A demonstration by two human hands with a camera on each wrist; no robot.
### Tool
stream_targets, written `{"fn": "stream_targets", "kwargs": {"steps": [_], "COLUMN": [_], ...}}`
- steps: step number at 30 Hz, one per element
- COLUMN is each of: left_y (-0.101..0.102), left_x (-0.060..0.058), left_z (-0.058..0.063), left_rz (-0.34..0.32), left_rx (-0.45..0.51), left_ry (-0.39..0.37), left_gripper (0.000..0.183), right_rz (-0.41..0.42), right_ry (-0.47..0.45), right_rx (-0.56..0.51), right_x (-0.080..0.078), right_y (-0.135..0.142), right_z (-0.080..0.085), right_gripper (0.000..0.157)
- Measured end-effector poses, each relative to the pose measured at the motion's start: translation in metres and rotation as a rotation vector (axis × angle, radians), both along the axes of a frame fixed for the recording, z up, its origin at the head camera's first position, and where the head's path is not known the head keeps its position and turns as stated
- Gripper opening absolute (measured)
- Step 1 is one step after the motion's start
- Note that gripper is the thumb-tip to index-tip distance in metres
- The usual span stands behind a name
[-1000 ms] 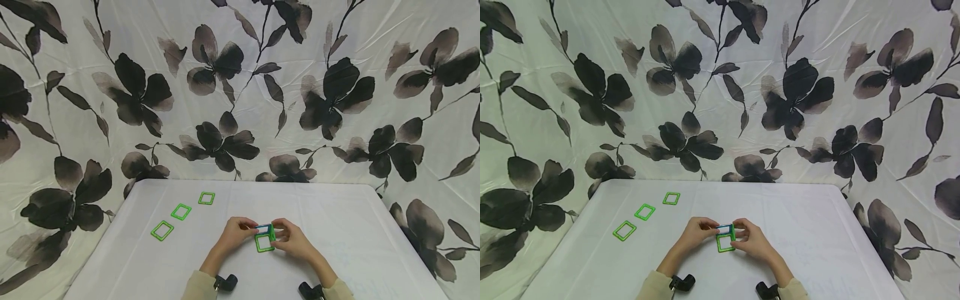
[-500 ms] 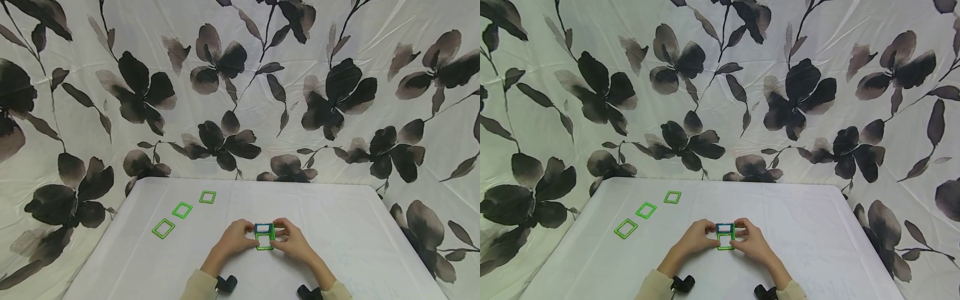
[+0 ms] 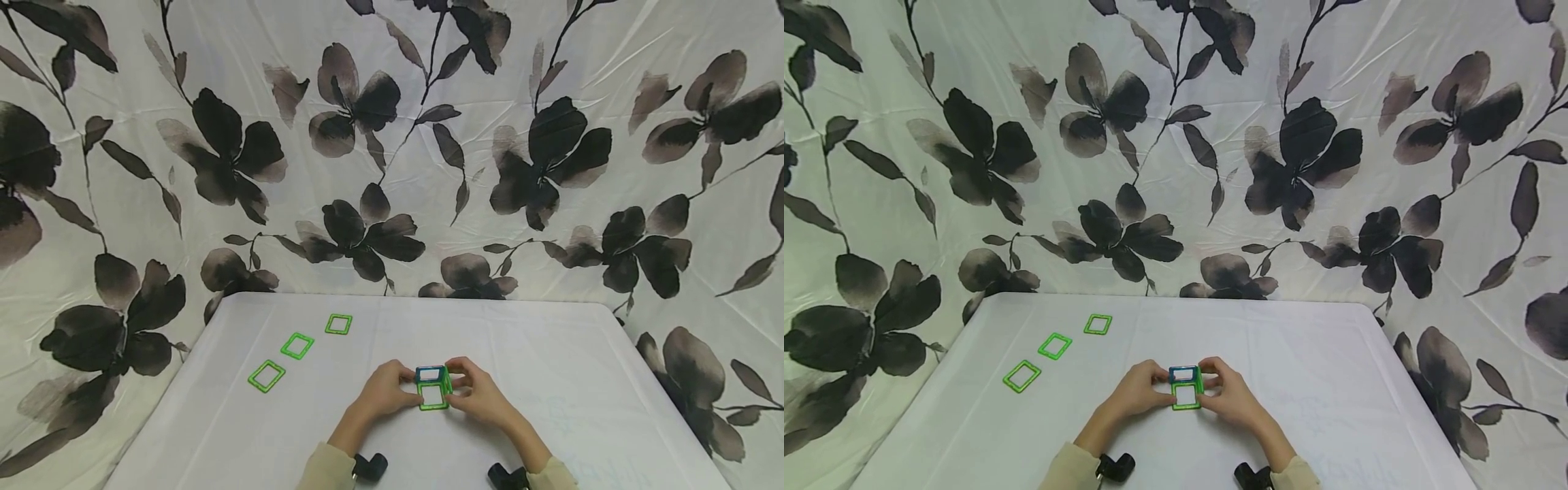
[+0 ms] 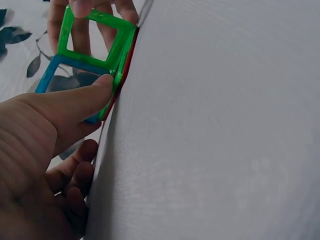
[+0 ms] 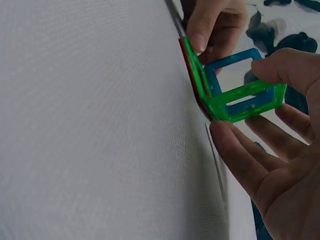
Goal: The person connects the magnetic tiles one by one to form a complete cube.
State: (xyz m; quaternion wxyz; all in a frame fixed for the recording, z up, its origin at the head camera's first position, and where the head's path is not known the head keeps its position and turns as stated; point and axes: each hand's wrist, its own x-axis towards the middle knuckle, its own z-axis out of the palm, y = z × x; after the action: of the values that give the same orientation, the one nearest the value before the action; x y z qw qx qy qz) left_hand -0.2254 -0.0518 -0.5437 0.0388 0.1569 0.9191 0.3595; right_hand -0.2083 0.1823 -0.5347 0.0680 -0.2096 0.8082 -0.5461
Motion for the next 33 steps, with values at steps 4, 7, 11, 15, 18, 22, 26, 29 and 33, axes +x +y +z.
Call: {"fn": "stream_targets", "kwargs": {"steps": [4, 7, 11, 15, 18, 22, 26, 29, 33], "left_y": [0.0, -0.001, -0.003, -0.009, -0.017, -0.034, -0.062, -0.088, -0.125], "left_x": [0.0, -0.001, -0.004, -0.007, -0.007, -0.004, -0.004, -0.006, -0.002], "left_z": [0.0, 0.0, -0.002, -0.003, -0.002, 0.004, 0.011, 0.018, 0.028], "left_rz": [0.008, 0.003, -0.012, -0.036, -0.063, -0.057, 0.013, 0.091, 0.228], "left_rx": [-0.001, -0.002, -0.004, 0.046, 0.095, 0.153, 0.191, 0.183, 0.147], "left_ry": [-0.006, -0.012, -0.021, -0.028, -0.055, -0.078, -0.029, 0.028, 0.072], "left_gripper": [0.045, 0.046, 0.045, 0.039, 0.033, 0.026, 0.021, 0.019, 0.019], "right_rz": [0.015, 0.026, 0.023, 0.007, 0.0, 0.004, -0.009, -0.029, -0.038], "right_ry": [-0.001, 0.002, -0.002, -0.016, -0.021, -0.024, -0.014, -0.007, -0.014], "right_rx": [-0.02, -0.034, -0.036, -0.029, -0.019, -0.031, -0.052, -0.058, -0.058], "right_x": [-0.002, -0.002, -0.002, -0.001, 0.0, 0.006, 0.013, 0.014, 0.014], "right_y": [0.0, 0.0, 0.0, -0.002, -0.004, -0.007, -0.009, -0.009, -0.009], "right_z": [-0.001, -0.001, -0.001, -0.002, -0.002, 0.009, 0.023, 0.025, 0.024], "right_gripper": [0.061, 0.063, 0.065, 0.066, 0.067, 0.066, 0.064, 0.064, 0.065]}}
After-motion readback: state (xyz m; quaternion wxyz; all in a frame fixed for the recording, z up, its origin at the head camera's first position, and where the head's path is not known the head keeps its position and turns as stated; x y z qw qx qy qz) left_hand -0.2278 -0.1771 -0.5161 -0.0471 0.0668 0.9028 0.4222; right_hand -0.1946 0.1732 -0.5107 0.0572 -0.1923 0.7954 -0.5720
